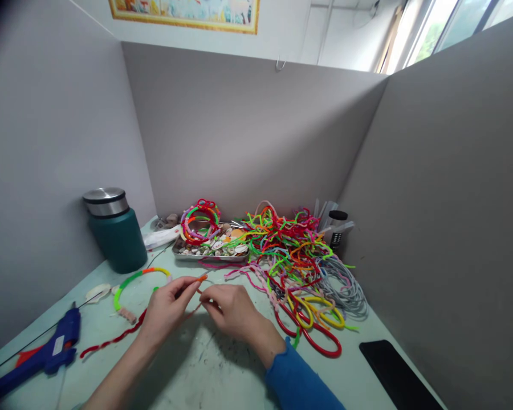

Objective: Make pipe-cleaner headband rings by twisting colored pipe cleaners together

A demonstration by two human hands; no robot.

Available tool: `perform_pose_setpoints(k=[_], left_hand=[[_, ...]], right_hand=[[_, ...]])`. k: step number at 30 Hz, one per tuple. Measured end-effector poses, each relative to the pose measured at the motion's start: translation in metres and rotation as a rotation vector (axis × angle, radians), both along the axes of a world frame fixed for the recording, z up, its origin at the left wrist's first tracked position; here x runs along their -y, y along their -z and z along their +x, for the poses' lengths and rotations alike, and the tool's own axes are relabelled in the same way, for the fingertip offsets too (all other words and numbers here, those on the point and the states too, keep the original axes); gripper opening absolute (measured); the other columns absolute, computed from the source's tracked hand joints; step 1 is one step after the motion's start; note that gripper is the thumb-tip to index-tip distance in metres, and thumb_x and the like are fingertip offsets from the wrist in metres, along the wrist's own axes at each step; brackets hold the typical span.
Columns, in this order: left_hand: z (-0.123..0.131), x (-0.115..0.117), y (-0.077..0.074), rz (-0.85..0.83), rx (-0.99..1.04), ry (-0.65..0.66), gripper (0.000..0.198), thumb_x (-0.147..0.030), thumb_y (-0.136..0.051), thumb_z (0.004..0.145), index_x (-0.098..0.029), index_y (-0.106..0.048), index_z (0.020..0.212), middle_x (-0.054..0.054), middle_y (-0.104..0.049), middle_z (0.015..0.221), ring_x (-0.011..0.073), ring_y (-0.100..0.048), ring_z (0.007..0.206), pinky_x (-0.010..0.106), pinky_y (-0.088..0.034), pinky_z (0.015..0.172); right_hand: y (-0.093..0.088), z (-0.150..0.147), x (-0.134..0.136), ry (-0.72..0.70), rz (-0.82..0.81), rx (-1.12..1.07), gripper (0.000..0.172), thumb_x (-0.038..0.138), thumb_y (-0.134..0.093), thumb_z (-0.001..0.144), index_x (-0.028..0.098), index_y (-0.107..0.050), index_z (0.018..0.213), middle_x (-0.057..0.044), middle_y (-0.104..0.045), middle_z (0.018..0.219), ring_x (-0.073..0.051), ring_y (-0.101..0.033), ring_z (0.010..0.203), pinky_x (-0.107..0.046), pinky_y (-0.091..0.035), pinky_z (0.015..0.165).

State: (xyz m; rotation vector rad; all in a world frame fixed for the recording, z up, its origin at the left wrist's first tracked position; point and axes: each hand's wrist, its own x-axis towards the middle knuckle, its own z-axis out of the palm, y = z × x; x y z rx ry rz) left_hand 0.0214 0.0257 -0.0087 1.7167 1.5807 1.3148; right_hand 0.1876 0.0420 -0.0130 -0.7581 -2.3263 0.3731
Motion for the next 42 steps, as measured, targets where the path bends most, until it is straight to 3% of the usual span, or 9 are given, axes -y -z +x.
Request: perform_pose_setpoints(k=[4,7,12,20,28,32,34,37,42], left_hand=[[0.004,0.003,-0.002,0.002,0.043,0.059,0.023,-0.035,-0.052,0.08,-0.019,-0.069,0.083,0.002,-0.073,0.083,0.0178,-0.065,0.077,0.026,-0.048,0.071],[0.006,0.005,-0.005,0.007,0.055,0.09,0.023,-0.033,-0.052,0.081,-0.019,-0.069,0.082,0.002,-0.072,0.081,0.0172,-0.065,0.076,0.025,-0.048,0.07],[0.007,0.006,-0.007,0.025,0.021,0.1,0.025,-0.033,-0.048,0.082,-0.019,-0.068,0.082,0.003,-0.072,0.08,0.0177,-0.064,0.074,0.027,-0.048,0.068],[0.009,0.006,-0.004,0.036,-0.027,0.051,0.024,-0.035,-0.049,0.081,-0.018,-0.063,0.091,0.001,-0.068,0.072,0.0148,-0.061,0.061,0.023,-0.046,0.056],[0.011,0.007,-0.003,0.047,-0.103,0.062,0.021,-0.033,-0.05,0.081,-0.018,-0.063,0.086,-0.002,-0.064,0.063,0.0128,-0.057,0.056,0.021,-0.043,0.054],[0.01,0.005,-0.002,0.071,-0.088,0.058,0.02,-0.032,-0.049,0.082,-0.019,-0.064,0.087,-0.001,-0.066,0.068,0.0129,-0.057,0.057,0.021,-0.043,0.055],[0.008,0.005,-0.002,0.085,-0.067,0.018,0.021,-0.032,-0.049,0.082,-0.019,-0.063,0.087,-0.001,-0.067,0.069,0.0131,-0.058,0.057,0.021,-0.044,0.055],[0.007,0.005,-0.002,0.096,-0.062,-0.026,0.021,-0.033,-0.049,0.083,-0.019,-0.063,0.087,-0.001,-0.067,0.069,0.0133,-0.059,0.057,0.022,-0.044,0.055],[0.009,0.007,0.0,0.169,-0.166,0.072,0.019,-0.028,-0.046,0.084,-0.02,-0.064,0.087,0.002,-0.069,0.081,0.0146,-0.062,0.069,0.023,-0.045,0.063]], right_hand=[[0.001,-0.008,0.002,0.177,-0.163,-0.128,0.008,0.025,-0.054,0.084,0.018,-0.058,0.085,0.001,-0.059,0.071,-0.011,-0.05,0.061,-0.021,-0.034,0.057],[0.003,-0.012,0.001,0.176,-0.221,-0.169,0.012,0.026,-0.055,0.083,0.017,-0.058,0.076,0.002,-0.055,0.065,-0.01,-0.047,0.059,-0.02,-0.032,0.054],[0.009,-0.013,0.0,0.175,-0.314,-0.214,0.014,0.027,-0.053,0.084,0.017,-0.062,0.082,0.003,-0.056,0.063,-0.01,-0.046,0.056,-0.02,-0.031,0.052],[0.008,-0.01,-0.002,0.233,-0.282,-0.187,0.015,0.024,-0.051,0.084,0.018,-0.063,0.077,0.002,-0.059,0.06,-0.011,-0.05,0.054,-0.02,-0.031,0.052],[0.014,-0.008,-0.005,0.347,-0.206,-0.123,0.015,0.024,-0.048,0.086,0.021,-0.062,0.079,0.001,-0.059,0.057,-0.012,-0.052,0.052,-0.021,-0.029,0.05],[0.013,-0.009,-0.004,0.358,-0.228,-0.193,0.013,0.025,-0.053,0.083,0.021,-0.062,0.091,0.001,-0.062,0.062,-0.012,-0.054,0.055,-0.021,-0.032,0.052],[0.011,-0.011,-0.003,0.305,-0.297,-0.285,0.016,0.025,-0.055,0.082,0.02,-0.06,0.096,0.001,-0.062,0.064,-0.012,-0.055,0.057,-0.021,-0.036,0.055],[0.006,-0.013,-0.003,0.187,-0.528,-0.419,0.017,0.031,-0.051,0.084,0.017,-0.059,0.083,0.001,-0.062,0.064,-0.009,-0.051,0.049,-0.019,-0.036,0.048],[0.005,-0.012,-0.008,0.049,-0.964,-0.563,0.031,0.04,-0.048,0.083,0.013,-0.059,0.073,0.002,-0.059,0.06,-0.004,-0.037,0.035,-0.016,-0.024,0.035]])
